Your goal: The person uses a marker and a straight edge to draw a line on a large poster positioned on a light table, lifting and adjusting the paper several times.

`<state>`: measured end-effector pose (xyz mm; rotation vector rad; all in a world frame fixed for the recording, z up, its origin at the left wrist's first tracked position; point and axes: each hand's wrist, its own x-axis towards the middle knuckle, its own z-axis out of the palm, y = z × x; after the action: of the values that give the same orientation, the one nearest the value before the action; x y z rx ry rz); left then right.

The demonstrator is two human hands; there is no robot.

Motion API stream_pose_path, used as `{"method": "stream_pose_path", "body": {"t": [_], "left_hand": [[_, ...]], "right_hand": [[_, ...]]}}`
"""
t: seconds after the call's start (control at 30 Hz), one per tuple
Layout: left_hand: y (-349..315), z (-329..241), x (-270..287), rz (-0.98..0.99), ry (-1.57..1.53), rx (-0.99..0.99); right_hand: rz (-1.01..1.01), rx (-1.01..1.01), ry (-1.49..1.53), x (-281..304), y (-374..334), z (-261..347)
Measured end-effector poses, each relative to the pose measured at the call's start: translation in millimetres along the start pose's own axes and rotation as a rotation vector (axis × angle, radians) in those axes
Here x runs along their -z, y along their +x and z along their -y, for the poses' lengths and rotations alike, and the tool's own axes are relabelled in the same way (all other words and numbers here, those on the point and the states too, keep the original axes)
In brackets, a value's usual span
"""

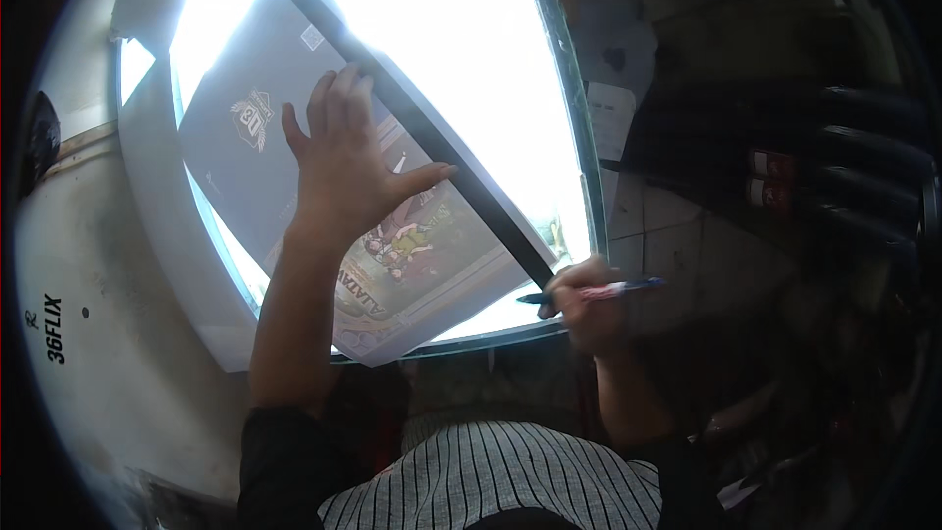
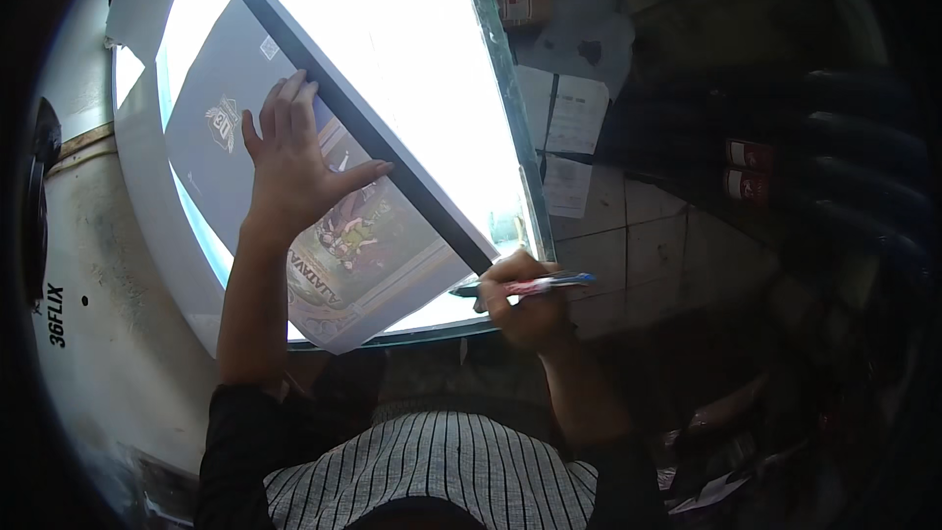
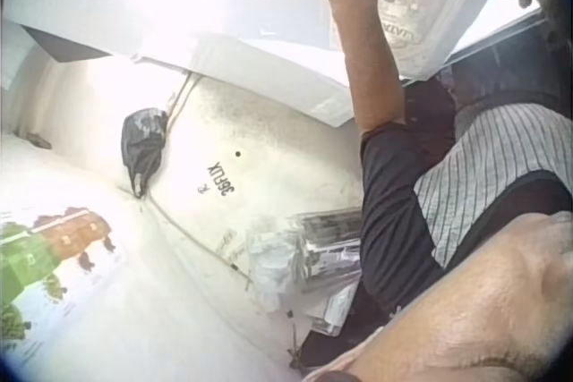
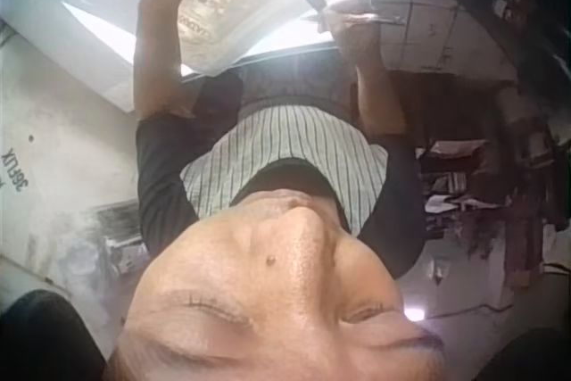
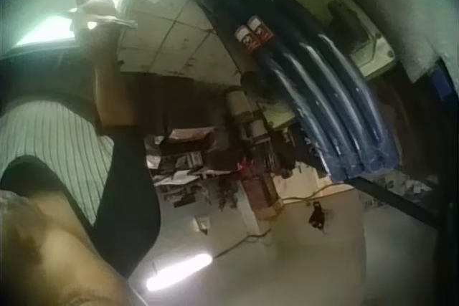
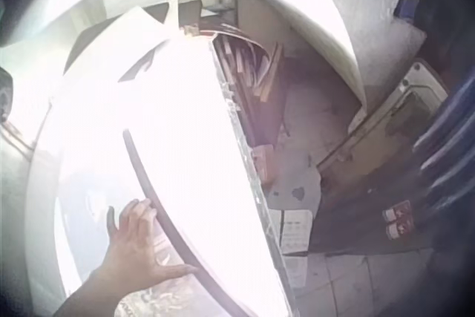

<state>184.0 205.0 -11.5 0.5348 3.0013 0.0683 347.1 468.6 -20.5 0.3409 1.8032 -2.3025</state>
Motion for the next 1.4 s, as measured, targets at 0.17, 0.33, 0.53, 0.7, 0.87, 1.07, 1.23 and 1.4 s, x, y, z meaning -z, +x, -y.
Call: {"method": "stream_pose_path", "body": {"t": [0.17, 0.33, 0.53, 0.7, 0.87, 1.07, 1.23, 1.4], "left_hand": [[1.7, -7.2, -10.9, 0.012, -0.010, -0.009], [-2.2, -4.4, -3.5, 0.030, -0.009, 0.030], [-2.2, -4.6, -5.9, 0.033, -0.020, 0.043], [-1.7, -7.0, -7.7, 0.011, -0.026, 0.041], [-5.1, -2.9, -7.0, -0.014, -0.055, 0.048], [-3.4, -7.0, -9.2, 0.000, -0.070, 0.068], [-9.7, 2.5, 6.5, 0.116, -0.069, 0.123], [-1.0, -8.4, 6.8, 0.147, -0.104, 0.110]], "right_hand": [[-0.073, 0.385, -0.488, 33.5, 22.4, -0.9], [0.021, 0.520, -0.756, 24.9, 27.1, 4.1], [0.028, 0.540, -0.759, 20.9, 38.5, 3.7], [0.064, 0.610, -0.784, 0.4, 77.1, 15.0], [0.065, 0.517, -0.805, 3.8, 59.2, 14.8], [0.167, 0.647, -0.852, -35.3, 133.1, 26.2], [0.303, 0.619, -0.896, -109.8, 242.3, 31.4], [0.133, 0.983, -0.799, -200.1, 361.7, 88.7]]}}
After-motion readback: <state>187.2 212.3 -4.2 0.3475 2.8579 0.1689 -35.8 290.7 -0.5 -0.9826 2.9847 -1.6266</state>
